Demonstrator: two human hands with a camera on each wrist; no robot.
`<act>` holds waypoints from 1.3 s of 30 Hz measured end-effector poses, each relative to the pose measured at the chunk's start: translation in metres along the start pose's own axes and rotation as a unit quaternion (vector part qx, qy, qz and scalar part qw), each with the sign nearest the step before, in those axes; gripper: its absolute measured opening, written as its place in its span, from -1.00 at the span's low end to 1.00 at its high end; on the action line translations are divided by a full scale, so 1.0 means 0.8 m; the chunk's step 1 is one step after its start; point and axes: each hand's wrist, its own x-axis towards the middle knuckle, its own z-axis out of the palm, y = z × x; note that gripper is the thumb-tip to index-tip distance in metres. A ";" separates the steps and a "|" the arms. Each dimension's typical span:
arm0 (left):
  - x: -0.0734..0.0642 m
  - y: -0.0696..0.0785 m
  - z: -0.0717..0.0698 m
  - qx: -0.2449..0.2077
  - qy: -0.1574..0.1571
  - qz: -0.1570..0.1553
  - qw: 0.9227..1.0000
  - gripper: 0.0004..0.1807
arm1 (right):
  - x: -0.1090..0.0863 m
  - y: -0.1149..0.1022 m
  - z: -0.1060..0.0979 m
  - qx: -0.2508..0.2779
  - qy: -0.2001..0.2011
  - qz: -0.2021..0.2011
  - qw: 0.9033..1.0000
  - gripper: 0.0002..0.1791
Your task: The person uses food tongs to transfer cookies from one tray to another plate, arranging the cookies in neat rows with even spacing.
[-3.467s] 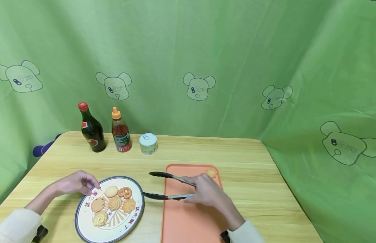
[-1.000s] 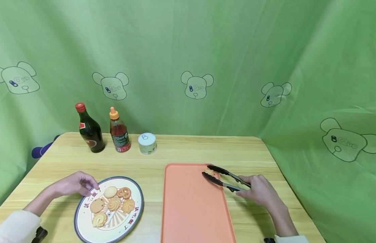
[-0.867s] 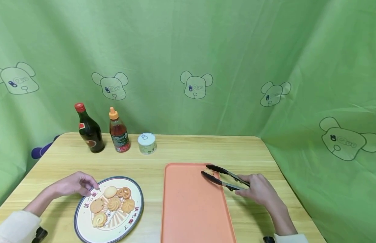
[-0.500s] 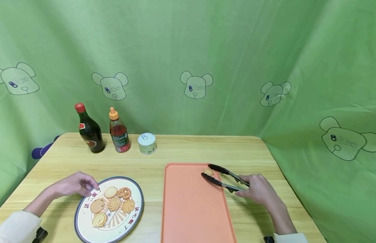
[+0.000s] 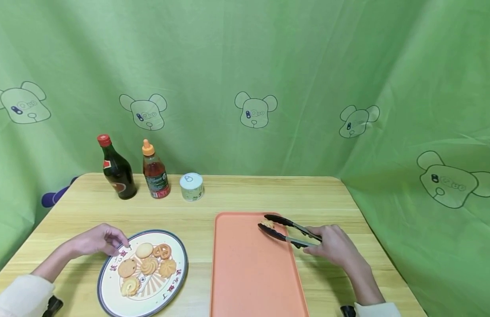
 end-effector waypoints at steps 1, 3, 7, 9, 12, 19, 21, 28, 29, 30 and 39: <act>0.000 0.000 0.000 0.002 0.001 0.000 1.000 -0.68 | 0.000 -0.001 0.000 -0.001 0.000 -0.003 1.000 -0.29; 0.000 0.000 0.000 0.000 0.001 0.000 1.000 -0.68 | 0.001 -0.003 0.001 -0.002 -0.002 0.000 1.000 -0.29; -0.001 0.000 0.001 -0.011 0.000 0.002 1.000 -0.68 | 0.003 -0.004 0.002 -0.004 -0.007 0.006 1.000 -0.24; -0.001 0.000 0.001 -0.013 0.000 0.002 1.000 -0.68 | 0.004 -0.003 0.003 -0.007 -0.006 0.004 1.000 -0.22; -0.001 0.001 0.001 -0.013 0.000 0.002 1.000 -0.68 | 0.006 0.000 0.005 -0.006 -0.011 0.003 1.000 -0.20; 0.000 0.000 -0.001 -0.008 -0.001 -0.002 1.000 -0.68 | 0.009 0.004 0.006 0.011 -0.029 0.014 0.999 -0.23; 0.000 0.000 0.000 -0.014 -0.003 0.000 1.000 -0.68 | 0.009 0.005 0.005 0.010 -0.027 0.010 1.000 -0.24; -0.001 -0.001 -0.001 -0.011 -0.002 0.000 1.000 -0.68 | 0.008 -0.002 0.005 0.001 -0.001 -0.012 1.000 -0.29; -0.001 -0.001 -0.001 -0.010 -0.001 -0.002 1.000 -0.68 | 0.009 -0.005 0.004 0.003 0.002 -0.016 1.000 -0.30; -0.001 -0.001 -0.001 -0.008 -0.001 -0.003 1.000 -0.68 | 0.009 -0.007 0.003 0.008 0.003 -0.018 1.000 -0.30; 0.000 -0.001 0.000 -0.002 -0.001 -0.002 1.000 -0.68 | 0.017 -0.042 -0.001 0.050 -0.009 -0.046 0.998 -0.34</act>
